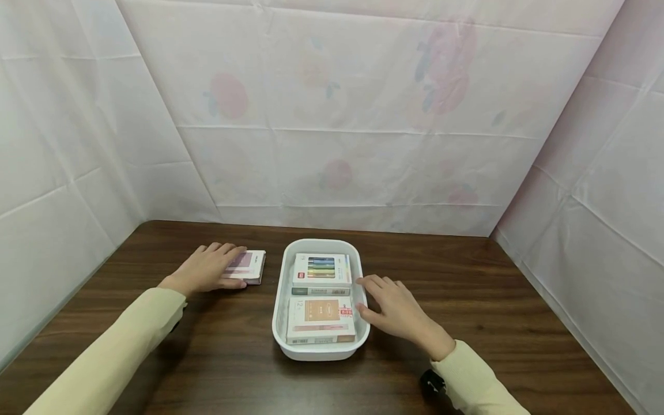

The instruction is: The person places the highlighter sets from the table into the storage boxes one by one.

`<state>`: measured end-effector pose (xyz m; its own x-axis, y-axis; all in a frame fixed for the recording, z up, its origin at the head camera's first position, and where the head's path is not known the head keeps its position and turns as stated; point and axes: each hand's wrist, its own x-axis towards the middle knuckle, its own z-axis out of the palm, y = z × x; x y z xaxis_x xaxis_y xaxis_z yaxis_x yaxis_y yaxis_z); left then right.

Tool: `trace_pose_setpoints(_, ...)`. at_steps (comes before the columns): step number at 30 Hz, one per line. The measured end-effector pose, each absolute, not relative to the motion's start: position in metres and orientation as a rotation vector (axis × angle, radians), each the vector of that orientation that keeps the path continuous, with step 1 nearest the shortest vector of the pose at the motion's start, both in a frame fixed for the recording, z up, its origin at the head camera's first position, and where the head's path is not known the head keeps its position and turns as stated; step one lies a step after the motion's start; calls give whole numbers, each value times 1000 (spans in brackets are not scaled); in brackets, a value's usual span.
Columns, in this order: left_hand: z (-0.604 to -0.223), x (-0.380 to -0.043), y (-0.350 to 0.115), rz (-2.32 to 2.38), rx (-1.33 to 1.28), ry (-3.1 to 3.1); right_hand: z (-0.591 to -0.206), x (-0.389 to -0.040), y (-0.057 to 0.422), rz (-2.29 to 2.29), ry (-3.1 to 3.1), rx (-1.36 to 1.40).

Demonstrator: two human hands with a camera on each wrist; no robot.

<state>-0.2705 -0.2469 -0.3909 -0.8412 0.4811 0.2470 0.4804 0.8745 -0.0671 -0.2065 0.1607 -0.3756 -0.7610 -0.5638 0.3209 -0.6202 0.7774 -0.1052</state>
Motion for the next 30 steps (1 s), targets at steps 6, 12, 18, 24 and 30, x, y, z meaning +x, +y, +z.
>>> trace_pose_setpoints(6,-391,-273,-246,-28,-730,-2821,-374,-205,161,295,-2701,920)
trace_pose_setpoints(12,-390,-272,-245,-28,-726,-2835,-374,-205,161,302,-2707,926)
trace_pose_setpoints(18,-388,-272,-244,-28,-727,-2832,-375,-205,161,304,-2710,924)
trace_pose_setpoints(24,-387,-273,-244,-16,-719,-2841,-375,-205,161,291,-2706,919)
trace_pose_setpoints(30,-386,-272,-243,4,-701,-2850,-375,-206,160,286,-2708,917)
